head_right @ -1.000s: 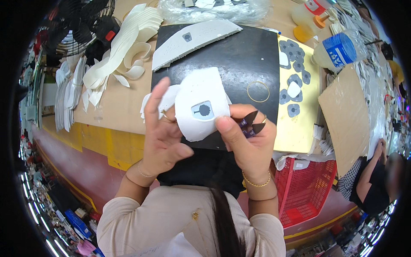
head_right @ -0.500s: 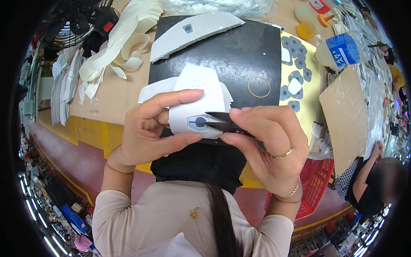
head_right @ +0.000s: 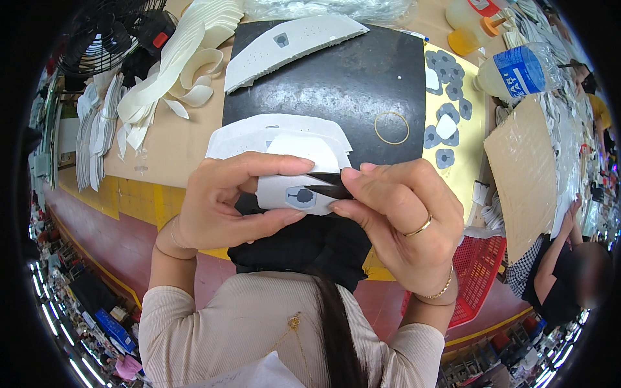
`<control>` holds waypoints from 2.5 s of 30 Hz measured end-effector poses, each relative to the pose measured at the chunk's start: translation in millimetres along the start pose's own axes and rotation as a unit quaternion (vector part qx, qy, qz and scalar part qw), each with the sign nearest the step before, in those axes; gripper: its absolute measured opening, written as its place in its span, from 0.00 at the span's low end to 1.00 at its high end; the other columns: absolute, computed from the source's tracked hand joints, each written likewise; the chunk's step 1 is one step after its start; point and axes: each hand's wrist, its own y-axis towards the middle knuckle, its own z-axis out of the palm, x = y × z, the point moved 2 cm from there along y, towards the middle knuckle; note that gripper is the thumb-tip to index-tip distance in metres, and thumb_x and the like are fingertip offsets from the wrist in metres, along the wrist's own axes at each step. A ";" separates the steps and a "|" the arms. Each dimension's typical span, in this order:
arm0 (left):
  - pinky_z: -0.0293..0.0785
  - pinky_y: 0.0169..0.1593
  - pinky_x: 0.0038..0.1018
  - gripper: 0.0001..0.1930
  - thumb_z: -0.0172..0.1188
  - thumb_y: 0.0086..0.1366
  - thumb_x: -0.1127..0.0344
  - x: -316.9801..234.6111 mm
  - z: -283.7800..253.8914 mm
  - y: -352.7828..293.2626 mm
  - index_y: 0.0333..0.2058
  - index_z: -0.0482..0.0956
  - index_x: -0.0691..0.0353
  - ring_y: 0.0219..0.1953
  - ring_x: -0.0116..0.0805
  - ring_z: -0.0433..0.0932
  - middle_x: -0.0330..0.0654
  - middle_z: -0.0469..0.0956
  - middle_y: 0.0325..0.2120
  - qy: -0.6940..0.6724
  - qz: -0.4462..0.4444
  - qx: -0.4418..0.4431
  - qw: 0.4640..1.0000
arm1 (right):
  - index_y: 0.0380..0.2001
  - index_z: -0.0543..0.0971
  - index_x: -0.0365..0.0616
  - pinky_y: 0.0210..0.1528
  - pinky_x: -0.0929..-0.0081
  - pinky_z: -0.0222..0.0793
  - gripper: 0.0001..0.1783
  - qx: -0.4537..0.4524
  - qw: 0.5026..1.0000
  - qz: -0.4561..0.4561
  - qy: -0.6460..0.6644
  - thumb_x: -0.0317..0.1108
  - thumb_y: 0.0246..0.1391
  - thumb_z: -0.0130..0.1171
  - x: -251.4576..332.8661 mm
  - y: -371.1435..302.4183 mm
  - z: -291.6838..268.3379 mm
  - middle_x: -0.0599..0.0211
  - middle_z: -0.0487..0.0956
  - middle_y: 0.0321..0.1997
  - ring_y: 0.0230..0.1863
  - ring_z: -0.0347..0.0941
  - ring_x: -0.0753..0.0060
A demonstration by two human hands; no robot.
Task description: The person walks to a workstation and begins assembling shoe components. They pick up white foam pieces and small grey inserts, then use tweezers to place the inserts into the foam pieces. The person repeats this process for multiple units, stacking the finished pieces on the table.
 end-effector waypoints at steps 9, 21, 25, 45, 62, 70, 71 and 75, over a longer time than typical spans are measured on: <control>0.78 0.32 0.25 0.28 0.70 0.57 0.72 2.8 8.4 0.8 0.57 0.75 0.55 0.28 0.32 0.85 0.46 0.84 0.34 0.029 0.072 -0.051 0.996 | 0.33 0.83 0.36 0.43 0.74 0.73 0.19 -0.004 0.998 0.053 0.017 0.22 0.31 0.76 0.7 -6.9 0.1 0.62 0.78 0.32 0.37 0.77 0.67; 0.56 0.23 0.20 0.26 0.71 0.55 0.72 -0.6 1.5 2.2 0.54 0.79 0.55 0.17 0.21 0.54 0.33 0.60 0.13 -0.029 0.011 0.010 0.999 | 0.30 0.85 0.45 0.25 0.76 0.70 0.16 -0.016 0.999 -0.046 -0.023 0.28 0.33 0.77 -0.4 -2.4 -3.4 0.68 0.80 0.27 0.27 0.78 0.70; 0.56 0.23 0.20 0.26 0.71 0.55 0.72 0.3 1.3 3.4 0.54 0.79 0.55 0.17 0.20 0.54 0.33 0.60 0.12 -0.056 0.011 0.023 0.998 | 0.29 0.85 0.47 0.22 0.78 0.64 0.15 -0.016 0.995 -0.086 -0.048 0.30 0.32 0.78 -1.4 -3.1 -6.2 0.69 0.81 0.28 0.24 0.75 0.72; 0.51 0.22 0.22 0.23 0.70 0.56 0.70 -3.7 -1.0 5.7 0.52 0.79 0.58 0.17 0.21 0.54 0.34 0.60 0.11 -0.075 -0.026 0.074 0.994 | 0.28 0.85 0.45 0.22 0.78 0.62 0.13 0.006 0.987 -0.155 -0.052 0.30 0.34 0.75 -2.5 0.8 -9.8 0.67 0.82 0.27 0.23 0.76 0.74; 0.66 0.27 0.20 0.28 0.69 0.57 0.72 0.2 6.0 8.9 0.57 0.76 0.56 0.17 0.23 0.61 0.38 0.66 0.14 -0.042 0.004 0.038 0.998 | 0.40 0.83 0.46 0.33 0.75 0.66 0.24 -0.030 0.999 -0.034 -0.002 0.29 0.34 0.77 -10.7 -12.7 -12.9 0.65 0.77 0.38 0.34 0.75 0.69; 0.69 0.28 0.22 0.27 0.69 0.57 0.72 -4.5 6.4 8.4 0.57 0.75 0.56 0.16 0.26 0.64 0.38 0.69 0.15 -0.017 -0.013 0.051 0.999 | 0.35 0.84 0.48 0.25 0.75 0.58 0.19 0.002 0.987 -0.127 -0.097 0.29 0.35 0.76 -8.8 -10.8 -16.3 0.70 0.81 0.33 0.24 0.72 0.75; 0.70 0.28 0.22 0.27 0.69 0.57 0.72 -4.4 7.3 8.5 0.57 0.76 0.56 0.16 0.26 0.64 0.39 0.70 0.15 -0.018 -0.007 0.049 0.999 | 0.35 0.84 0.48 0.25 0.76 0.58 0.18 0.003 0.987 -0.130 -0.099 0.29 0.35 0.76 -8.7 -10.8 -16.3 0.70 0.81 0.33 0.25 0.73 0.75; 0.73 0.30 0.22 0.27 0.69 0.56 0.71 -2.2 12.4 8.5 0.56 0.76 0.57 0.17 0.26 0.67 0.39 0.71 0.15 -0.041 0.004 0.041 0.998 | 0.35 0.85 0.47 0.25 0.76 0.59 0.17 0.000 0.985 -0.143 -0.097 0.30 0.35 0.75 -9.0 -11.6 -15.8 0.69 0.81 0.33 0.25 0.73 0.75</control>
